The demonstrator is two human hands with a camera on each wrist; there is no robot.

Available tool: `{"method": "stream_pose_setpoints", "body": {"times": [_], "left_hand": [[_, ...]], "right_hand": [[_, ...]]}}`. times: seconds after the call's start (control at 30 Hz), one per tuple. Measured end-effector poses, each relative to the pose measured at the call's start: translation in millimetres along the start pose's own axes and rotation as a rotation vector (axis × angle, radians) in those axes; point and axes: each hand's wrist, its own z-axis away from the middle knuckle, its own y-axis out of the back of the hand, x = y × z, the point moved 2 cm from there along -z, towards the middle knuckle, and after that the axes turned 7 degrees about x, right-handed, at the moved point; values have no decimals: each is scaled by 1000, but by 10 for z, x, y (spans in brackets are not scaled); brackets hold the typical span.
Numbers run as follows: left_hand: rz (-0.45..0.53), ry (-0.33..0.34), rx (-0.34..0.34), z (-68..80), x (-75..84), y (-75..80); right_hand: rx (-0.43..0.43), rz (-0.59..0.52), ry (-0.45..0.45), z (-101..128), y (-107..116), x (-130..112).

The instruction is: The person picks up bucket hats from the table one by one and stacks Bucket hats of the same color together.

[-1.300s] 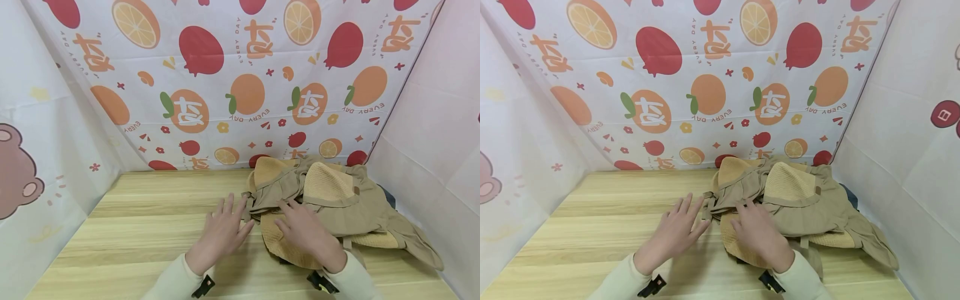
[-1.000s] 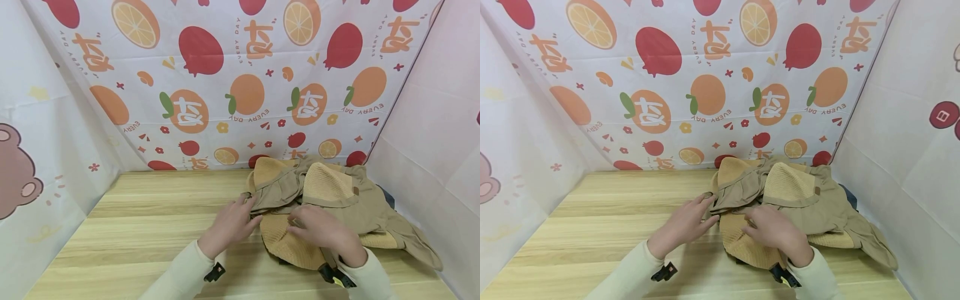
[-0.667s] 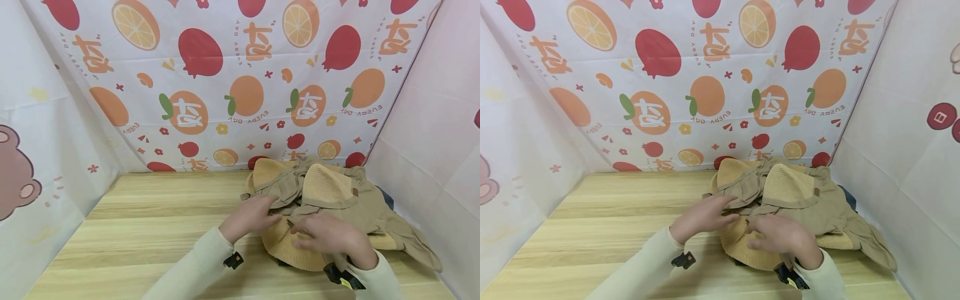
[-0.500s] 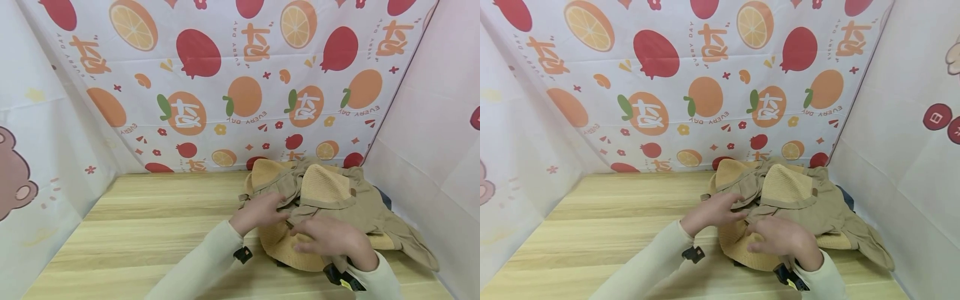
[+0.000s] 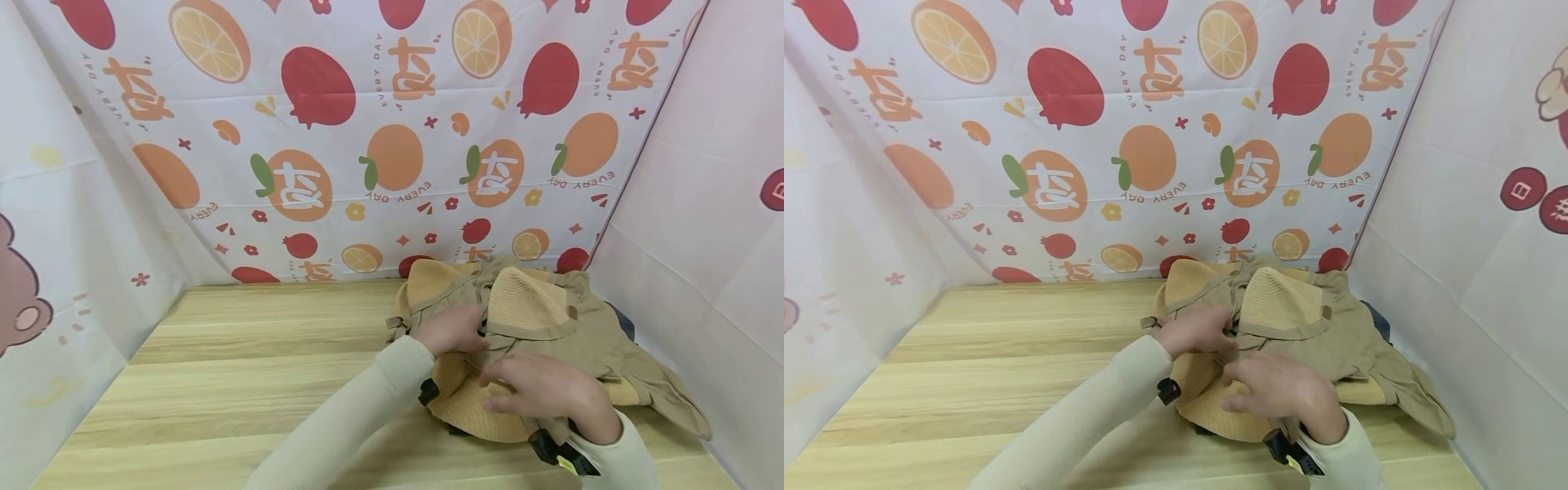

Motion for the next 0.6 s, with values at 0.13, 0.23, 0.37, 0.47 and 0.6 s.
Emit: {"method": "stream_pose_setpoints", "body": {"times": [0.13,0.23,0.37,0.47,0.6], "left_hand": [[5,8,-17,-97,21,-43],[66,29,-41,-167,17,-70],[154,57,-72,-246,-4,-97],[165,70,-77,-295,-18,-123],[154,49,-47,-330,-24,-158]], "right_hand": [[6,-4,-2,-6,3,8],[5,-5,7,-13,4,15],[-2,-9,17,-17,5,16],[-10,-13,9,-15,2,14],[-11,4,14,-15,-5,19]]}}
